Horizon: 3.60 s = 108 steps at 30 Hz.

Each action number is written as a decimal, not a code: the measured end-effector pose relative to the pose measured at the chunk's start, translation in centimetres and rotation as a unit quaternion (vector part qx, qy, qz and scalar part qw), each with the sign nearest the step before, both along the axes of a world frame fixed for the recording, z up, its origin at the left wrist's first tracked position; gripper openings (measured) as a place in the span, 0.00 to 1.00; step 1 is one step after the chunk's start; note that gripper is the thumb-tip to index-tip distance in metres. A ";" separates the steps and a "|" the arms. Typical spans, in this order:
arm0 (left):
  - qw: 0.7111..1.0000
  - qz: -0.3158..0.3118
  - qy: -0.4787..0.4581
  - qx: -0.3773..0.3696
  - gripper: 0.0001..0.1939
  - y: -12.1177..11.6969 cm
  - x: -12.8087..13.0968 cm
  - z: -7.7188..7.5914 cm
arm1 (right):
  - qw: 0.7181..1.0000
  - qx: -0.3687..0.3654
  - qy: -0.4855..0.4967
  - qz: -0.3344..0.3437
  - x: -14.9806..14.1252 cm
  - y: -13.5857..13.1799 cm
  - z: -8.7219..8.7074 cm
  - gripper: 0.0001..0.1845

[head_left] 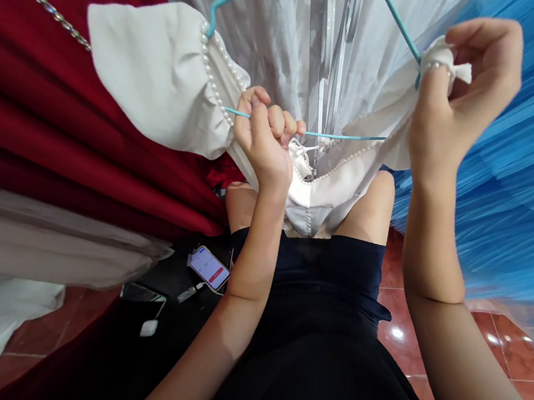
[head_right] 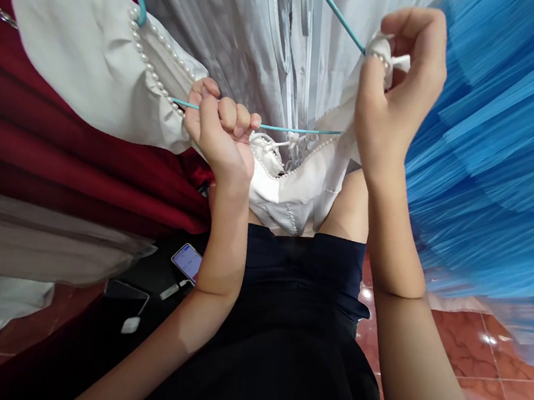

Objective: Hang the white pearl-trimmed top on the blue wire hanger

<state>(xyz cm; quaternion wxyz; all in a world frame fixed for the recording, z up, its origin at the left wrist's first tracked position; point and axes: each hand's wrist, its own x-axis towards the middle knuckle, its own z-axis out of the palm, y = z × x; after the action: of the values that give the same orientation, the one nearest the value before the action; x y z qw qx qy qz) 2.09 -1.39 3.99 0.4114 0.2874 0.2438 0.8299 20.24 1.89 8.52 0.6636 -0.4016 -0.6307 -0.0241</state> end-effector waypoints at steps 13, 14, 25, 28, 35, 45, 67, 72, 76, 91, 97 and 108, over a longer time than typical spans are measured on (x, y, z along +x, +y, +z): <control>0.999 0.015 0.035 -0.007 0.15 -0.1 0.8 -0.3 | 0.996 -0.049 -0.071 -0.003 -1.4 -3.3 -2.7 0.05; 0.999 0.018 0.040 -0.009 0.15 -0.1 0.9 -0.3 | 0.996 -0.022 -0.081 0.020 -1.5 -3.8 -2.5 0.07; 0.996 -0.046 0.073 -0.034 0.13 -1.3 0.6 -0.9 | 0.946 -0.223 -0.212 0.102 -5.0 -2.2 -6.7 0.20; 0.993 -0.074 0.086 -0.023 0.09 -2.5 -0.3 -1.2 | 0.953 -0.211 -0.190 0.104 -5.1 -2.1 -6.6 0.19; 0.939 0.168 0.296 -0.044 0.17 -5.8 -2.2 -0.5 | 0.955 -0.194 -0.209 0.077 -4.6 -2.4 -5.8 0.22; 0.897 0.189 0.390 -0.091 0.20 -3.3 -7.4 6.4 | 0.939 -0.244 -0.233 0.072 -3.9 -2.1 -5.2 0.18; 0.922 0.216 0.321 -0.031 0.24 3.1 -11.5 3.7 | 0.956 -0.177 -0.229 0.045 -2.5 -0.7 -5.8 0.23; 0.968 0.202 0.147 -0.013 0.05 6.8 -17.4 -2.2 | 0.966 -0.134 -0.204 0.082 -2.7 -0.4 -6.1 0.26; 0.963 0.152 0.221 0.001 0.18 5.5 -16.8 -8.5 | 0.968 -0.131 -0.180 0.113 -3.7 -0.8 -6.2 0.28; 0.953 0.002 0.298 0.055 0.25 0.1 -1.5 -4.5 | 0.976 -0.085 -0.161 0.123 -3.2 -1.7 -5.2 0.20; 0.967 0.012 0.241 0.085 0.18 0.4 -1.4 -4.3 | 0.983 0.141 -0.114 0.004 0.9 1.2 -5.1 0.27; 0.968 0.018 0.233 0.095 0.10 0.2 -1.9 -3.9 | 0.999 0.005 -0.016 -0.045 4.1 5.0 -4.5 0.15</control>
<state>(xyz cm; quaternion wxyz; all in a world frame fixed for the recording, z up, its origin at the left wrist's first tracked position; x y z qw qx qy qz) 0.19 -1.15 0.06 0.2988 0.5061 0.2578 0.7669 24.31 6.89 4.00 0.6536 -0.4257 -0.6225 -0.0631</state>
